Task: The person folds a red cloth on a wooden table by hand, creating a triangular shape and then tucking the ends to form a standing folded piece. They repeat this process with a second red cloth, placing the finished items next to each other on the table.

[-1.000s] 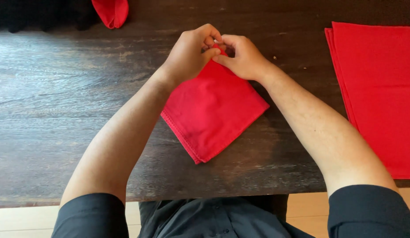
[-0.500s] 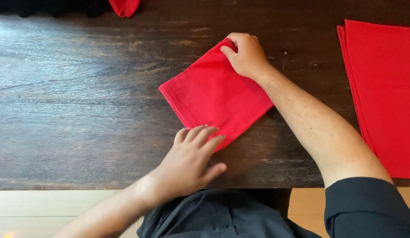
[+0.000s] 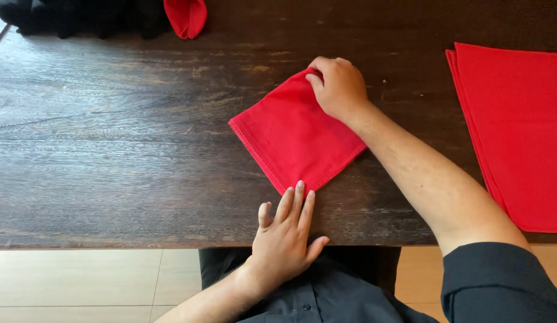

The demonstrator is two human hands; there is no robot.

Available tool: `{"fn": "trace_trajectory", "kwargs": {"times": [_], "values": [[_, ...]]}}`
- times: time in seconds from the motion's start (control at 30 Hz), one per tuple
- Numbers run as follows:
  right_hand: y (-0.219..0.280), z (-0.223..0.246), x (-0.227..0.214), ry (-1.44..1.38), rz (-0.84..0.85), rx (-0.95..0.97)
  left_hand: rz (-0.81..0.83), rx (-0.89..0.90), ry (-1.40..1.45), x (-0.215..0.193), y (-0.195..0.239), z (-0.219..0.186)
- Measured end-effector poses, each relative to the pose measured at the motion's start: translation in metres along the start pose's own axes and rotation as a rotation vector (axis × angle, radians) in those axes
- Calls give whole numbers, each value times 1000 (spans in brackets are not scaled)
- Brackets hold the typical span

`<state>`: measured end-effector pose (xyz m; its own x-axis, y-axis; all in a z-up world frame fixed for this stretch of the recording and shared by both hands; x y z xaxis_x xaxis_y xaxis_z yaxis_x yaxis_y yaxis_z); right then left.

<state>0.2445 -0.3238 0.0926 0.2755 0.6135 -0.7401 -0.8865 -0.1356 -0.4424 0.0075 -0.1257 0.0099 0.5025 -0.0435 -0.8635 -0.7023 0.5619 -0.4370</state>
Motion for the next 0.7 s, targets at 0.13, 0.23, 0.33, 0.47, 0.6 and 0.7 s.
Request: {"fn": "trace_trajectory", "kwargs": {"times": [0.13, 0.23, 0.33, 0.47, 0.6, 0.7], "values": [[30, 30, -10, 93, -68, -301, -10, -1, 14, -1, -1, 2], [61, 55, -13, 145, -68, -367, -2, 12, 33, -2, -2, 3], [95, 79, -11, 234, -90, -482, -24, 32, 76, -5, -3, 4], [133, 97, -3, 189, -23, -556, -39, 29, 121, -7, -4, 5], [158, 109, 3, 183, -9, -612, -35, 54, 145, -10, -5, 8], [166, 112, 3, 133, 15, -595, -30, 95, 262, -11, -7, 11]]}}
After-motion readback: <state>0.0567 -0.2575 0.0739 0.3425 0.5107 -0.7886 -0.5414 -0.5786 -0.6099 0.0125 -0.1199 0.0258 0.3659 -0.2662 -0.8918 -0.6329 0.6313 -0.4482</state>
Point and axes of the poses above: each hand's wrist, its own y-axis away from the middle knuckle, its own x-axis out of the palm, z = x × y, the point moved 3 cm from there along -y, towards the middle knuckle, and after that the axes turned 13 degrees about -y, right-handed, at the moved point
